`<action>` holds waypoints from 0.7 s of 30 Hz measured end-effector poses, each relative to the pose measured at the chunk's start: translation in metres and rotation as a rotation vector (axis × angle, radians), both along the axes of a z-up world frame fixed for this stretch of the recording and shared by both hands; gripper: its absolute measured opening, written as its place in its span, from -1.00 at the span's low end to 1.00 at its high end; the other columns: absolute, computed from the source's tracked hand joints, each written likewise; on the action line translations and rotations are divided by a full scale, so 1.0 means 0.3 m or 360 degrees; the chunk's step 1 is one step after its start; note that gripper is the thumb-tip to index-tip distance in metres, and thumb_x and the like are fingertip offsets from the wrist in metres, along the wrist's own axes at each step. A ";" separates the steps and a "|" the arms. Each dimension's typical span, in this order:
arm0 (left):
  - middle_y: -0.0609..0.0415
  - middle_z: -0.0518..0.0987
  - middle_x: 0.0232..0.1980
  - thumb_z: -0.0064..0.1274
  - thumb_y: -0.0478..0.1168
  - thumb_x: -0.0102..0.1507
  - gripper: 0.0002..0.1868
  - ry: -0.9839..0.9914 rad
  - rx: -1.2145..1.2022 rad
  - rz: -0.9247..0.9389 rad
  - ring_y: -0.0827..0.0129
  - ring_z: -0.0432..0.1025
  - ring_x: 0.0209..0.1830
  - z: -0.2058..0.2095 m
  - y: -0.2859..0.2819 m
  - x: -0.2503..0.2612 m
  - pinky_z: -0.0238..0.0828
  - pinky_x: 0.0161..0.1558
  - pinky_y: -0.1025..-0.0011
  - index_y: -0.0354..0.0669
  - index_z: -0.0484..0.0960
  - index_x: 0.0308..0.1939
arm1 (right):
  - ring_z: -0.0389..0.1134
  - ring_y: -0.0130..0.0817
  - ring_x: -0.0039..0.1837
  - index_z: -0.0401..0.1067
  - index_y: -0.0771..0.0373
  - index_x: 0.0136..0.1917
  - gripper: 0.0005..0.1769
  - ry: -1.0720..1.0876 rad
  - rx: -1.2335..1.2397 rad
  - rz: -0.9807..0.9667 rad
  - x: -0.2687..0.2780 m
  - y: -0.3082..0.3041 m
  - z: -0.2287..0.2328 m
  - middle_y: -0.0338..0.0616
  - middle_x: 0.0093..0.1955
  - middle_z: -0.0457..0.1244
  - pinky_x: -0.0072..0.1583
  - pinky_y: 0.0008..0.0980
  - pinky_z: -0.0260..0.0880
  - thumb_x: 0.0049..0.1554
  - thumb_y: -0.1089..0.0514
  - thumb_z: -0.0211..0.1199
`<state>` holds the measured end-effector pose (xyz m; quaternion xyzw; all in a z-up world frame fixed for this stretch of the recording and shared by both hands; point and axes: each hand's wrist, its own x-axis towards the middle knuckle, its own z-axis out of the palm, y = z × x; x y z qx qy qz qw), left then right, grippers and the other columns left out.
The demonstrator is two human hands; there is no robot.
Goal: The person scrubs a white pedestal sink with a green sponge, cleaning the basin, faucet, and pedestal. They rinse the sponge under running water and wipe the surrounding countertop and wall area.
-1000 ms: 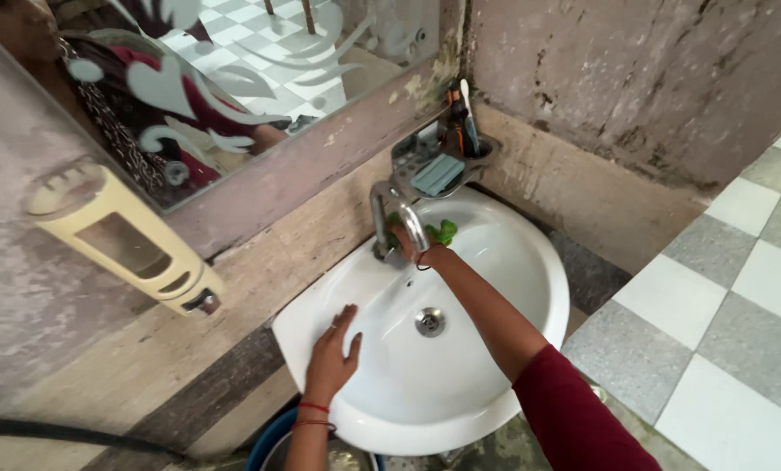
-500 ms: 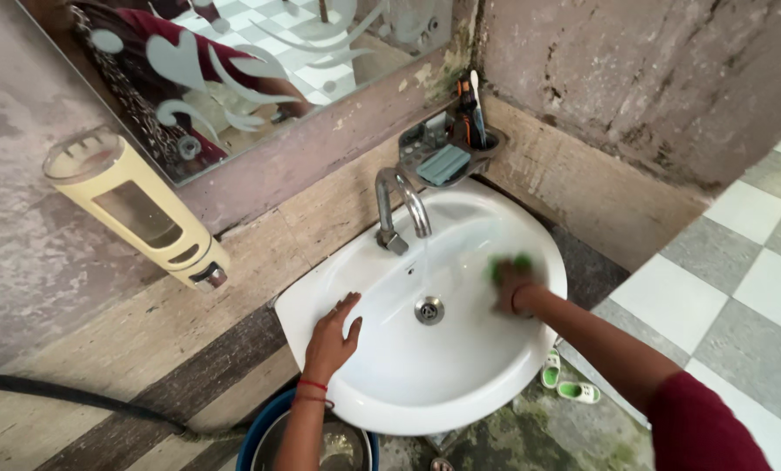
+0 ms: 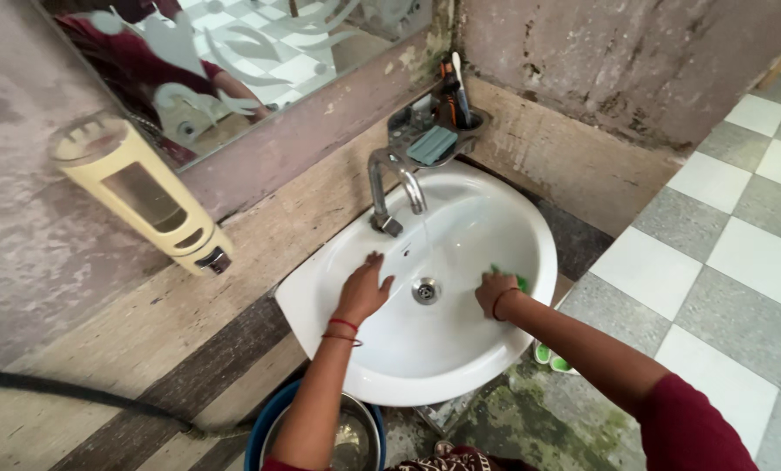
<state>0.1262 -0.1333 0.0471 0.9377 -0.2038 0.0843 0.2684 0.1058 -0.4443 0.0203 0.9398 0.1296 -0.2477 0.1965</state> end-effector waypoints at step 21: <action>-0.25 0.23 0.54 -0.17 -0.60 0.15 -0.25 -0.0248 0.0103 -0.0127 0.07 0.11 0.58 0.098 -0.138 0.183 0.25 0.42 0.28 -0.35 0.24 0.47 | 0.46 -0.22 0.14 0.65 -0.10 0.05 -0.75 0.0139 0.0884 -0.0164 -0.121 0.080 0.185 -0.26 0.10 0.44 0.25 -0.24 0.45 0.10 -0.03 0.33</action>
